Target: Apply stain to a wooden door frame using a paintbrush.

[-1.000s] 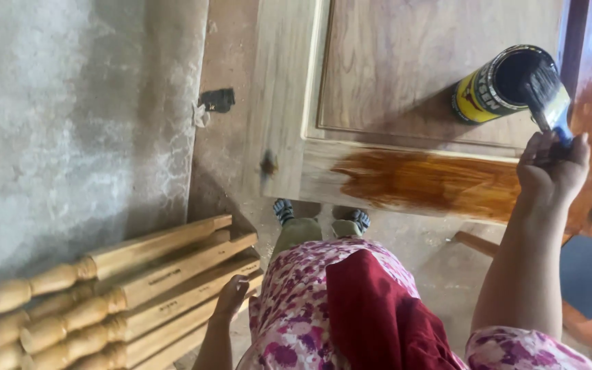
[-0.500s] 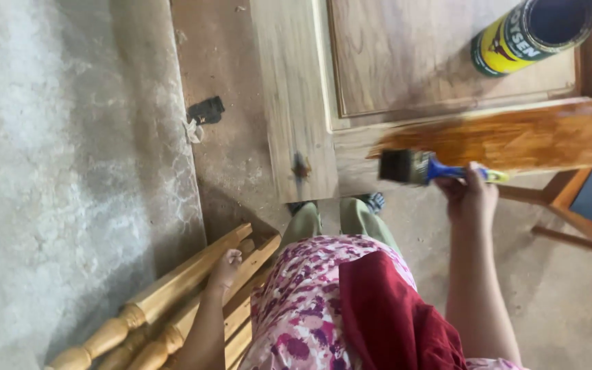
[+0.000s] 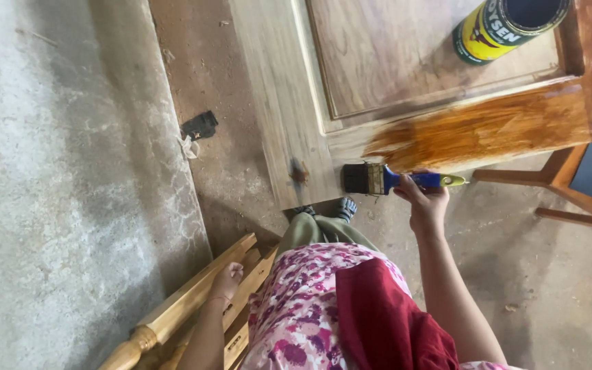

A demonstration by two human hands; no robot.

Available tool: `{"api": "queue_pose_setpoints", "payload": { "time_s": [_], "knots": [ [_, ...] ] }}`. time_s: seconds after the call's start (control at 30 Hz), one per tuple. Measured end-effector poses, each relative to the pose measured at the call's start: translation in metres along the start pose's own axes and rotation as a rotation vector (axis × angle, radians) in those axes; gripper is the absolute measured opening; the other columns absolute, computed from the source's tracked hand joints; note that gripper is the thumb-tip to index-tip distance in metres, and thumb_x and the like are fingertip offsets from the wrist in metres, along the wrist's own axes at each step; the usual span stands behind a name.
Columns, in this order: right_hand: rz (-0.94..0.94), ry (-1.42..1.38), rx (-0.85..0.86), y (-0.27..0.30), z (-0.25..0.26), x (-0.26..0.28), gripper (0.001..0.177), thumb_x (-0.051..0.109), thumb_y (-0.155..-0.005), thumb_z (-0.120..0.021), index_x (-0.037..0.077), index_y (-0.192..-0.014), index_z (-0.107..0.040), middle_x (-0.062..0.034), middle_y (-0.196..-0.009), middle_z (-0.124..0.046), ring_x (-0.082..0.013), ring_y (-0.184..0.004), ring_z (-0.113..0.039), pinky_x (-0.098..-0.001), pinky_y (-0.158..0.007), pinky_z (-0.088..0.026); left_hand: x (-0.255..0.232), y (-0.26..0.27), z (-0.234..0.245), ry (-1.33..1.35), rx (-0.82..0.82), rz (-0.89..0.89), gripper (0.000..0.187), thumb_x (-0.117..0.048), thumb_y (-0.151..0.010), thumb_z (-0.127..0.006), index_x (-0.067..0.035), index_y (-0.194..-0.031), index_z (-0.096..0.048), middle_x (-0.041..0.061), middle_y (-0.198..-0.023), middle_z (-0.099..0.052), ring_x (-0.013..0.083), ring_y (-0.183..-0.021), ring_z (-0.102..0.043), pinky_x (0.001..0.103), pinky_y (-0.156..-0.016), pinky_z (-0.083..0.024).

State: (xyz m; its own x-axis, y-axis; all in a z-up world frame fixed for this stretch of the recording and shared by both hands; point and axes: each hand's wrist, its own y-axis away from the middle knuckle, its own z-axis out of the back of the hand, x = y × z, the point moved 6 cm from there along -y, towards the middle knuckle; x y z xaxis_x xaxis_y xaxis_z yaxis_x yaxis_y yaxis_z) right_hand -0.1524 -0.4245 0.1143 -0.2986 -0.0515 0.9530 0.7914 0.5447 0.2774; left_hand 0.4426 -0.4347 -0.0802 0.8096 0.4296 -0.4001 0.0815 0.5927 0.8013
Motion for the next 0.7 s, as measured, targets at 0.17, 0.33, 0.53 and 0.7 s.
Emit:
{"api": "queue_pose_setpoints", "payload": {
  "time_s": [0.17,0.33,0.53,0.7],
  "knots": [
    [0.102,0.121,-0.034,-0.012,0.038,0.056,0.035,0.007,-0.089,-0.088,0.002,-0.112,-0.062,-0.013,-0.09,-0.068,-0.0254,-0.076,-0.073,-0.0438,-0.072,-0.067,-0.003,0.0,0.009,-0.03,-0.037,-0.045,0.028,-0.028,-0.095,-0.067,-0.018,-0.121,-0.072,0.012,-0.115,-0.079,0.0311,-0.117,-0.07,0.045,-0.1,-0.056],
    [0.286,0.288,-0.173,-0.021,0.076,0.119,0.026,0.001,-0.106,-0.068,0.007,-0.121,-0.048,-0.0106,-0.115,-0.06,-0.0157,-0.089,-0.068,-0.0236,-0.079,-0.067,-0.023,0.015,0.003,0.032,0.023,0.032,0.028,-0.019,-0.101,-0.058,-0.008,-0.125,-0.067,0.007,-0.126,-0.074,0.0211,-0.113,-0.071,0.032,-0.099,-0.053],
    [0.866,1.111,0.195,0.057,-0.074,0.094,0.026,-0.001,-0.085,-0.083,0.009,-0.105,-0.069,-0.0129,-0.097,-0.068,-0.0236,-0.073,-0.067,-0.033,-0.054,-0.058,-0.021,0.029,-0.021,0.116,0.002,-0.02,0.027,-0.016,-0.096,-0.06,-0.006,-0.119,-0.069,0.006,-0.117,-0.077,0.0212,-0.108,-0.072,0.032,-0.098,-0.053],
    [0.922,0.924,0.571,0.11,-0.153,0.068,0.031,0.003,-0.077,-0.079,0.011,-0.102,-0.064,-0.0066,-0.094,-0.065,-0.0165,-0.067,-0.062,-0.0292,-0.055,-0.054,0.006,0.038,-0.029,0.074,-0.018,0.057,0.032,-0.024,-0.098,-0.059,-0.012,-0.126,-0.069,0.003,-0.129,-0.074,0.0221,-0.12,-0.069,0.034,-0.101,-0.052]
  ]
}}
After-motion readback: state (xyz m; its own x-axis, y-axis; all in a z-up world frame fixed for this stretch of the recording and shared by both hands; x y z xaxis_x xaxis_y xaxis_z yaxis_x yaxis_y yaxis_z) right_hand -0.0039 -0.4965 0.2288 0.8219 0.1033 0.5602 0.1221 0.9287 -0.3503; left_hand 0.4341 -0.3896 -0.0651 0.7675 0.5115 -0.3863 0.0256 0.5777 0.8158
